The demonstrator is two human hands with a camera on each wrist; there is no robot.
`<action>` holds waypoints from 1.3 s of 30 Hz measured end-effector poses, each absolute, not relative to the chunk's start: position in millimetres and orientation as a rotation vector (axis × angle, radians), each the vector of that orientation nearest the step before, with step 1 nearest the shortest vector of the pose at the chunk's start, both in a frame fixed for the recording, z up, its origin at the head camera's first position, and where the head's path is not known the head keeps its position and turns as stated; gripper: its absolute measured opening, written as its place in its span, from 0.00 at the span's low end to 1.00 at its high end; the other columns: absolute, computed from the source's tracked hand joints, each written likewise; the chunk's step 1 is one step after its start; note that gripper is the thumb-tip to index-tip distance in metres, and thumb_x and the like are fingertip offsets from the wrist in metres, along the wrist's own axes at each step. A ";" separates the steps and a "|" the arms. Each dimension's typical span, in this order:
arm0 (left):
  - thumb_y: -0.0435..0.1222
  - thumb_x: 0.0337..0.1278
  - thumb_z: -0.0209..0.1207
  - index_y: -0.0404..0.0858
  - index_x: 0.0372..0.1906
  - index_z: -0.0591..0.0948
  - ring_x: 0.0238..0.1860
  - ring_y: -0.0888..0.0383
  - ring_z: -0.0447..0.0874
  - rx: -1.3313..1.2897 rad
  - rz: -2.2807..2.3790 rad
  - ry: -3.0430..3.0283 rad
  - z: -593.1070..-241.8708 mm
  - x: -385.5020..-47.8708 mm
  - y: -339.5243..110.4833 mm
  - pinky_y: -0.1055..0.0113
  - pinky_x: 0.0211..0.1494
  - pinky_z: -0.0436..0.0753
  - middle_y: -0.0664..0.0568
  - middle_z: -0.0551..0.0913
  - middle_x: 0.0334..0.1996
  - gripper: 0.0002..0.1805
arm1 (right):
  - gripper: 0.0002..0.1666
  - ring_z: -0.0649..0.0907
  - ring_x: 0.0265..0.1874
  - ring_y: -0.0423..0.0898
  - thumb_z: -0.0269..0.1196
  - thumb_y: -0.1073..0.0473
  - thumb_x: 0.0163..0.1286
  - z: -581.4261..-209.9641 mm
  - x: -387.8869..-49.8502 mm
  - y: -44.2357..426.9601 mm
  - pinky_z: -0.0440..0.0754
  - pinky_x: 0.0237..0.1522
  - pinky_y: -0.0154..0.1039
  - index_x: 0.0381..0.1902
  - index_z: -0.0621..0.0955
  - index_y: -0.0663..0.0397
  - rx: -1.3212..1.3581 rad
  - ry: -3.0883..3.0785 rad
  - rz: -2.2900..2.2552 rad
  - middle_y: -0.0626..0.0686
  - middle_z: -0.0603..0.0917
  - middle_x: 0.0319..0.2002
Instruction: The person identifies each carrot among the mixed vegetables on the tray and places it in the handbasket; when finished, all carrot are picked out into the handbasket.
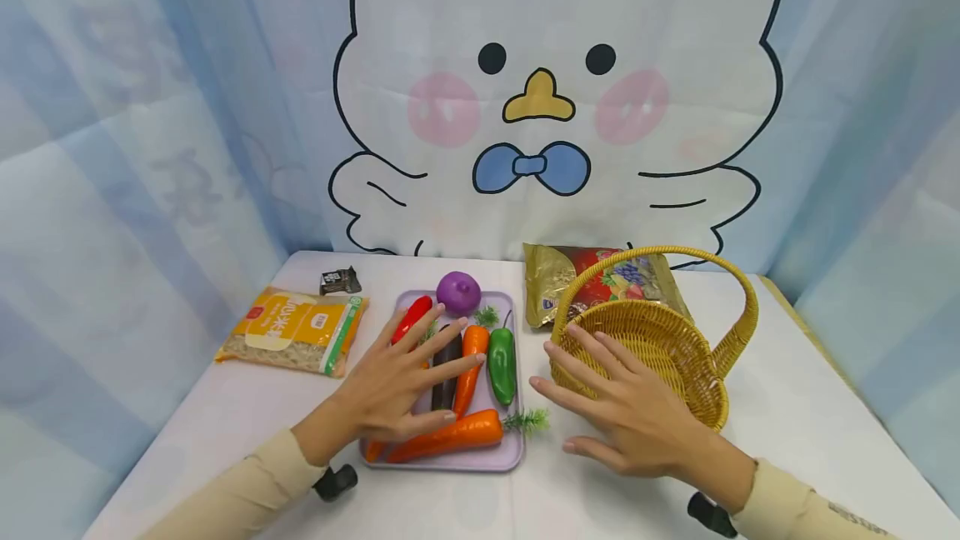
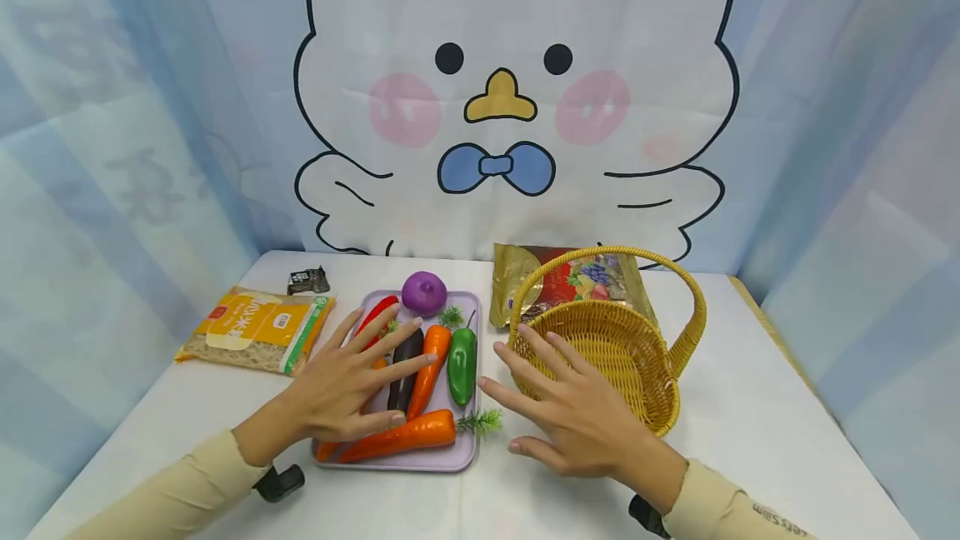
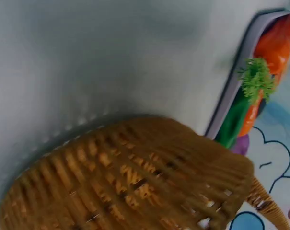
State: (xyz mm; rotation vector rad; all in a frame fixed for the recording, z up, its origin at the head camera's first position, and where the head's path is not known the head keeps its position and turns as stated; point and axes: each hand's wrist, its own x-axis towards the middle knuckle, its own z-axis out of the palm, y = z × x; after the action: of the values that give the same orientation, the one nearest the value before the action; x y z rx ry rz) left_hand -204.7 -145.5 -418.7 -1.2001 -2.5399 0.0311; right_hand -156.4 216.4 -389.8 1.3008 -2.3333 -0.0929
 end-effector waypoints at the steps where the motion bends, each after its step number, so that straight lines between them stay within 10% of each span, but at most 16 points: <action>1: 0.68 0.60 0.49 0.70 0.80 0.50 0.82 0.44 0.32 -1.182 0.001 -2.553 -419.0 -205.7 -146.1 0.29 0.76 0.41 0.55 0.42 0.83 0.43 | 0.43 0.57 0.77 0.64 0.52 0.28 0.70 -389.7 -156.2 214.3 0.58 0.72 0.62 0.78 0.64 0.32 1.297 -2.334 -0.083 0.55 0.60 0.79; 15: 0.61 0.65 0.52 0.65 0.80 0.54 0.81 0.40 0.42 -0.915 -0.343 -2.709 -423.2 -217.0 -154.8 0.31 0.73 0.58 0.53 0.48 0.83 0.40 | 0.43 0.69 0.72 0.56 0.62 0.33 0.67 -392.2 -150.3 171.0 0.72 0.68 0.56 0.77 0.66 0.35 1.257 -2.478 0.142 0.52 0.66 0.77; 24: 0.57 0.67 0.52 0.58 0.80 0.59 0.79 0.40 0.51 -0.757 -0.555 -2.751 -426.0 -237.0 -168.3 0.30 0.76 0.43 0.48 0.56 0.80 0.38 | 0.40 0.74 0.63 0.46 0.66 0.39 0.67 -399.9 -151.2 149.3 0.79 0.62 0.47 0.74 0.69 0.39 1.248 -2.522 0.388 0.48 0.75 0.67; 39: 0.40 0.73 0.46 0.44 0.80 0.59 0.79 0.37 0.50 -0.430 -1.166 -2.895 -445.4 -261.1 -195.4 0.37 0.78 0.48 0.42 0.60 0.78 0.33 | 0.35 0.78 0.55 0.41 0.68 0.43 0.66 -404.4 -159.2 131.5 0.81 0.57 0.41 0.67 0.76 0.48 1.249 -2.646 0.535 0.44 0.80 0.58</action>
State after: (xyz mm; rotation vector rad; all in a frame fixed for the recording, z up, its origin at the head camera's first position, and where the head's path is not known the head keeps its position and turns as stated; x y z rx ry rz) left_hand -261.1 -195.4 -445.4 -0.4300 -2.8945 -1.1656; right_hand -159.2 131.5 -404.4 1.2491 -2.6457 0.5348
